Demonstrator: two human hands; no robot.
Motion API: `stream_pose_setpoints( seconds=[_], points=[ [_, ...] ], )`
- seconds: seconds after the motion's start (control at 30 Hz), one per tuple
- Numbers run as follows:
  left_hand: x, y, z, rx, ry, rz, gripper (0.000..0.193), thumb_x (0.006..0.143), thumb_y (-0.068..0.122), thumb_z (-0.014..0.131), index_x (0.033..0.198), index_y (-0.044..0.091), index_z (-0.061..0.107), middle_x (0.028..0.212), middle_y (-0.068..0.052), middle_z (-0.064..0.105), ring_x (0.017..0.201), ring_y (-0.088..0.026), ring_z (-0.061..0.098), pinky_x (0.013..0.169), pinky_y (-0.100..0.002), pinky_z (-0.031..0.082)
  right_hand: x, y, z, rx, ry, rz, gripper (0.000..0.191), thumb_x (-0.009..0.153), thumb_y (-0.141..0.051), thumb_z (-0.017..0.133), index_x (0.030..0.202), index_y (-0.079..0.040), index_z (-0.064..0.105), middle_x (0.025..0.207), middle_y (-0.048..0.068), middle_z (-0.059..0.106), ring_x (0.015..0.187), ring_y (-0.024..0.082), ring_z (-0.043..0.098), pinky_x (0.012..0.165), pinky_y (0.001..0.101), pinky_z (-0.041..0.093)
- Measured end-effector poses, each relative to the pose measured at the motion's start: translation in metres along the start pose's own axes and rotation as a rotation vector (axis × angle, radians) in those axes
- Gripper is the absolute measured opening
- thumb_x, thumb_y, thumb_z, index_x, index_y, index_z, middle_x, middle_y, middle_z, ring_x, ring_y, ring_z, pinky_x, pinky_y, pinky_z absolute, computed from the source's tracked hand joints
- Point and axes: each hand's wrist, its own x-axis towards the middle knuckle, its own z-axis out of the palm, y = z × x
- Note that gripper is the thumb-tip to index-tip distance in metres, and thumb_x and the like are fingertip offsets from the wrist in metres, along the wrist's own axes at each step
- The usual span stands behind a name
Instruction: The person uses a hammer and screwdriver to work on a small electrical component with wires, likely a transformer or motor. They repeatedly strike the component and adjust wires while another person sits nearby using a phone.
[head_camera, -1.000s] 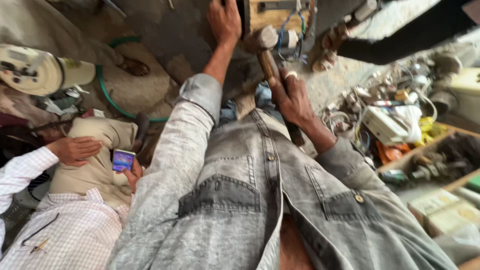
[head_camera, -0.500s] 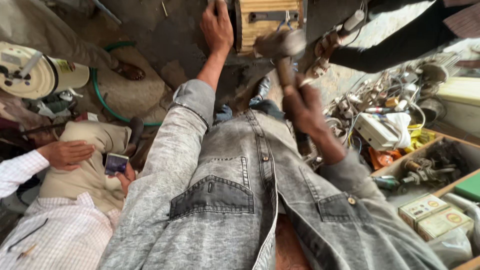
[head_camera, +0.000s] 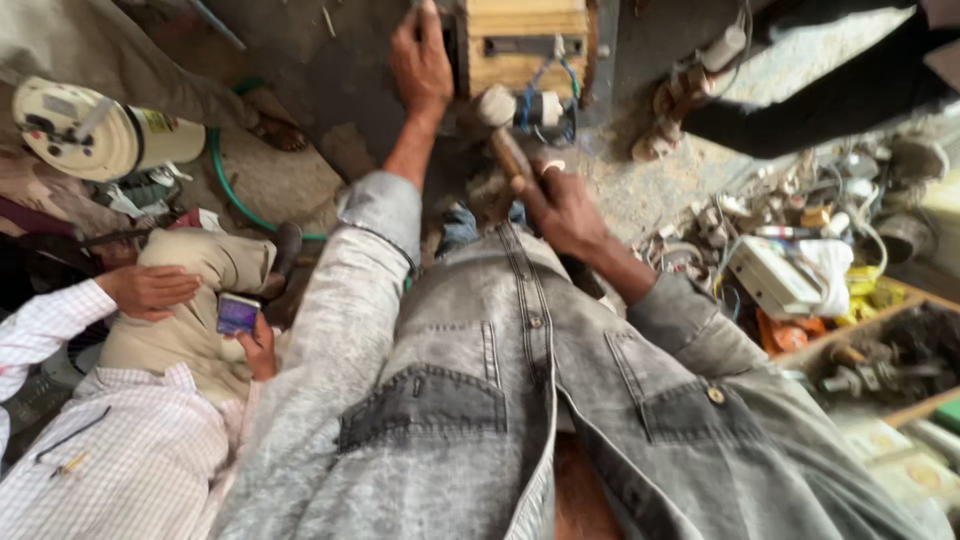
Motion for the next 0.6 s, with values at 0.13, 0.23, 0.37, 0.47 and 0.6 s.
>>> stream_pose_setpoints(
  seconds=[0.13, 0.23, 0.37, 0.47, 0.6],
  points=[
    [0.004, 0.005, -0.002, 0.043, -0.019, 0.037, 0.052, 0.114, 0.05, 0.041, 0.104, 0.008, 0.07, 0.067, -0.007, 0.041, 0.058, -0.024, 0.035, 0.062, -0.046, 0.031, -0.02, 0.039, -0.051, 0.265, 0.056, 0.028, 0.03, 0.108, -0.034, 0.059, 0.106, -0.005, 0.056, 0.079, 0.003, 0.057, 0.064, 0.011, 0.053, 0.052, 0.0305, 0.046],
    [0.004, 0.008, -0.003, 0.054, -0.037, 0.007, 0.05, 0.113, 0.048, 0.041, 0.103, 0.01, 0.072, 0.064, -0.007, 0.03, 0.056, -0.024, 0.027, 0.062, -0.047, 0.026, 0.013, 0.064, -0.125, -0.073, 0.251, -0.09, 0.033, 0.117, -0.035, 0.057, 0.117, -0.001, 0.059, 0.094, 0.006, 0.067, 0.079, 0.012, 0.066, 0.065, 0.029, 0.054],
    [0.003, 0.005, -0.003, 0.027, -0.034, 0.026, 0.047, 0.111, 0.046, 0.042, 0.111, 0.01, 0.073, 0.064, -0.009, 0.03, 0.054, -0.024, 0.025, 0.059, -0.045, 0.027, 0.133, 0.09, -0.205, -0.773, 0.482, 0.126, 0.032, 0.115, -0.033, 0.061, 0.108, -0.002, 0.066, 0.087, 0.011, 0.067, 0.069, 0.017, 0.063, 0.06, 0.0337, 0.049],
    [0.003, -0.005, -0.006, 0.103, -0.048, 0.13, 0.046, 0.114, 0.042, 0.042, 0.11, 0.005, 0.071, 0.067, -0.012, 0.036, 0.058, -0.027, 0.031, 0.063, -0.047, 0.028, 0.151, 0.124, -0.175, -0.83, 0.489, 0.132, 0.025, 0.113, -0.026, 0.064, 0.11, -0.001, 0.066, 0.09, 0.011, 0.068, 0.074, 0.018, 0.066, 0.064, 0.033, 0.052],
    [0.002, -0.019, -0.008, 0.201, 0.024, -0.011, 0.04, 0.111, 0.037, 0.055, 0.098, 0.0, 0.061, 0.08, -0.014, 0.056, 0.074, -0.031, 0.054, 0.074, -0.048, 0.042, 0.161, 0.155, -0.153, -0.793, 0.512, 0.069, 0.017, 0.109, -0.017, 0.067, 0.112, 0.0, 0.067, 0.095, 0.01, 0.07, 0.081, 0.018, 0.068, 0.069, 0.0321, 0.056]
  ],
)
